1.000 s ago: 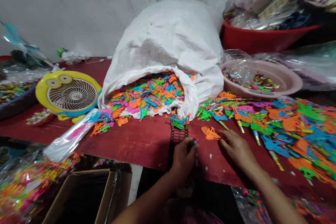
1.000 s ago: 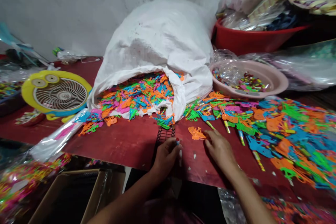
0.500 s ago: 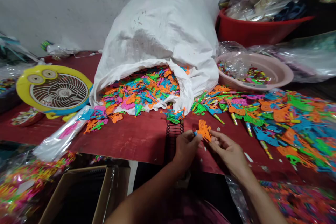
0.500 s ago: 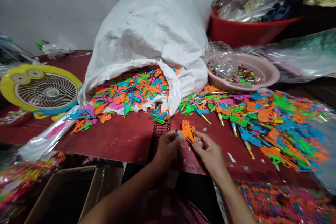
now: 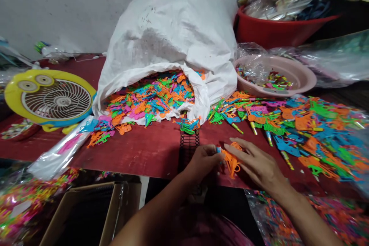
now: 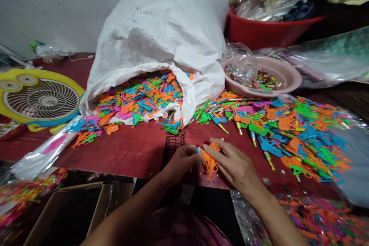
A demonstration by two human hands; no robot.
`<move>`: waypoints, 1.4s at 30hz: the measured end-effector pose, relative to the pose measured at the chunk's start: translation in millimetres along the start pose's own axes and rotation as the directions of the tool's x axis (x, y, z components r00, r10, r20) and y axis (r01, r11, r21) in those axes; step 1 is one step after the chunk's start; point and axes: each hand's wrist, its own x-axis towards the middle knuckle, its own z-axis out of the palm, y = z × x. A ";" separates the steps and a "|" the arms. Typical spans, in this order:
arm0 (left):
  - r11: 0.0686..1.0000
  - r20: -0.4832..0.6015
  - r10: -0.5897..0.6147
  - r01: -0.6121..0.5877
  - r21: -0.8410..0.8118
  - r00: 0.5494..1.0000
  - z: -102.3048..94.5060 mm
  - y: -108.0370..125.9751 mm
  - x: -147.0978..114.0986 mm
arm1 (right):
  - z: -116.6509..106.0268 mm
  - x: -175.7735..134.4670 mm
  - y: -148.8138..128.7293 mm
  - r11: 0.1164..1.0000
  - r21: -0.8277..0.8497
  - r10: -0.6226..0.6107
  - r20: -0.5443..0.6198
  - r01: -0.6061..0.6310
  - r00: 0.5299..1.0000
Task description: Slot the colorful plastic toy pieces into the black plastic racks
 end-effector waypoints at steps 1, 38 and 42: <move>1.000 -0.009 0.001 -0.001 0.006 1.000 1.3 -0.6 -0.5 | 0.2 -0.4 0.6 1.000 -0.011 -0.001 0.017 0.001 1.000; 0.428 -0.070 0.375 -0.105 0.898 0.924 -2.6 -16.2 4.2 | 30.6 -11.4 -37.0 0.852 0.226 0.466 0.086 -0.473 0.881; 0.404 -0.058 0.361 -0.100 0.910 0.931 -1.6 -18.1 2.9 | 31.4 -11.4 -39.9 0.850 0.207 0.478 0.079 -0.484 0.875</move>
